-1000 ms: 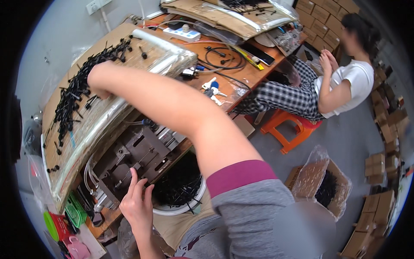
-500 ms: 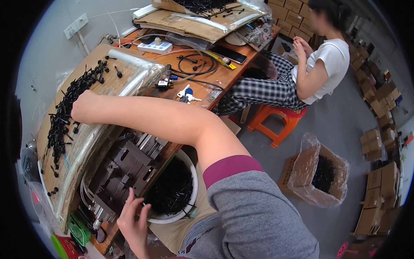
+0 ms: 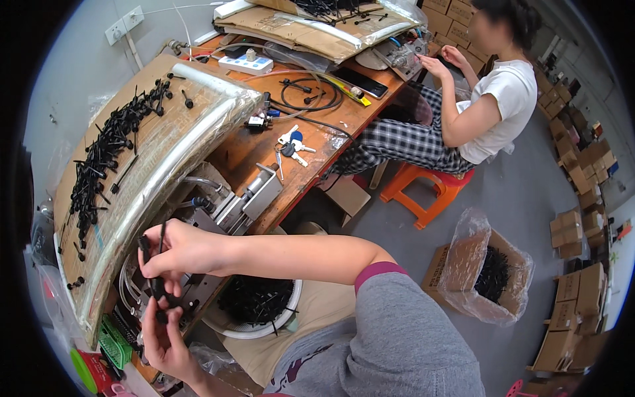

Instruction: Manually assemble black plastic electronic components using a specialized industrial jig.

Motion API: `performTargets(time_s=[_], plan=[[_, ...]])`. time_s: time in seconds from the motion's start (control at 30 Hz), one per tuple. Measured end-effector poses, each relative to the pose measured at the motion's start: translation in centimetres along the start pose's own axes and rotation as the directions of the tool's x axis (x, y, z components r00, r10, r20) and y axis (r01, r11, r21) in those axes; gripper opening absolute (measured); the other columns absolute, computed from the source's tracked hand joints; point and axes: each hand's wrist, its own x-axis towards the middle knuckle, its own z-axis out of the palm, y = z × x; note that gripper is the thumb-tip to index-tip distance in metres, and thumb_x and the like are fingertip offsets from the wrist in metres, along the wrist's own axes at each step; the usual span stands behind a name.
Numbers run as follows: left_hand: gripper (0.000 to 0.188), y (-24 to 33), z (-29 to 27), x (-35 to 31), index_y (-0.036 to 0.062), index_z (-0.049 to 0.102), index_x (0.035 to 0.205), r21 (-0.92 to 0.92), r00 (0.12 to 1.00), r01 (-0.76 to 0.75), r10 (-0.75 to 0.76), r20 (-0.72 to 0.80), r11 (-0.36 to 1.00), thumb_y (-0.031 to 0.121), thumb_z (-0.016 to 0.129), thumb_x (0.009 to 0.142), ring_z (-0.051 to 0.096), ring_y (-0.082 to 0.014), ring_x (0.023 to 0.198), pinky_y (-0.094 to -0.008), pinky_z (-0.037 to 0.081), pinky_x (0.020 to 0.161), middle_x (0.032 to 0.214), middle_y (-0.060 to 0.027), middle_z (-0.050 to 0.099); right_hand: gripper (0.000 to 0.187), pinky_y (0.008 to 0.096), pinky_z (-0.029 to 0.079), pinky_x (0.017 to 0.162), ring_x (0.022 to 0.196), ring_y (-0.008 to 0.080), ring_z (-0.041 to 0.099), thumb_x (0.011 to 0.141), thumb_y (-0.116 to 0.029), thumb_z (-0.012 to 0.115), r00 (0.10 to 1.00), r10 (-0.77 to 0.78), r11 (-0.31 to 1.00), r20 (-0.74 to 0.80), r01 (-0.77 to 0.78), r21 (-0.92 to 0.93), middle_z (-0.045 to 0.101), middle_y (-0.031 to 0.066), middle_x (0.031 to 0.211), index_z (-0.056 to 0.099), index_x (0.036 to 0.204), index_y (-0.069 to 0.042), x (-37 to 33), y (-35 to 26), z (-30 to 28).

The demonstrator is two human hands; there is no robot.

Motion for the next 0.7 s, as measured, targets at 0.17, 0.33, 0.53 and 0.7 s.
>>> performTargets(time_s=[0.17,0.33,0.53,0.7], plan=[[0.038,0.9,-0.5,-0.9,-0.0047,0.065,0.106,-0.007,0.997,-0.067,0.068,0.046,0.998,-0.017,0.071,0.07,0.064,-0.0169,0.088,-0.025,0.055,0.074,0.108,-0.0139,0.062,0.015,0.0252,0.056,0.052,0.061,0.0112,0.064,0.09,-0.009,0.067,0.994,0.002,0.996,-0.113,-0.012,-0.09,0.066,0.0089,0.083,0.059,0.098,0.001,-1.7,0.6,-1.2],[0.036,1.5,0.3,-1.4,-0.0003,0.068,0.094,0.246,0.999,-0.019,0.025,-0.023,0.969,-0.008,0.082,0.062,0.063,-0.0189,0.095,-0.0311,0.053,0.082,0.117,-0.0104,0.062,0.016,0.0214,0.054,0.061,0.071,0.0085,0.064,0.095,-0.015,0.066,0.972,-0.079,0.977,-0.22,0.031,-0.21,0.068,0.0074,0.094,0.061,0.102,-0.002,-3.0,0.6,-1.2],[0.029,-0.4,4.6,-0.9,0.0001,0.069,0.094,0.405,0.981,-0.182,0.136,0.141,0.896,-0.001,0.081,0.068,0.066,-0.0303,0.1,-0.0384,0.052,0.087,0.118,-0.0169,0.068,0.008,0.0216,0.054,0.066,0.079,0.0098,0.063,0.092,-0.004,0.067,0.936,-0.257,0.929,-0.242,0.17,-0.33,0.063,0.009,0.106,0.067,0.098,0.001,-4.8,1.1,-0.6],[0.024,-1.1,4.7,-1.0,0.0034,0.07,0.094,0.544,0.971,-0.215,0.119,0.206,0.811,0.003,0.076,0.07,0.068,-0.0274,0.083,-0.0345,0.053,0.075,0.123,-0.0162,0.067,0.009,0.0224,0.056,0.067,0.08,0.012,0.064,0.089,0.001,0.069,0.892,-0.375,0.838,-0.25,0.211,-0.504,0.056,0.0081,0.102,0.07,0.097,0.002,-4.9,1.4,0.1]])
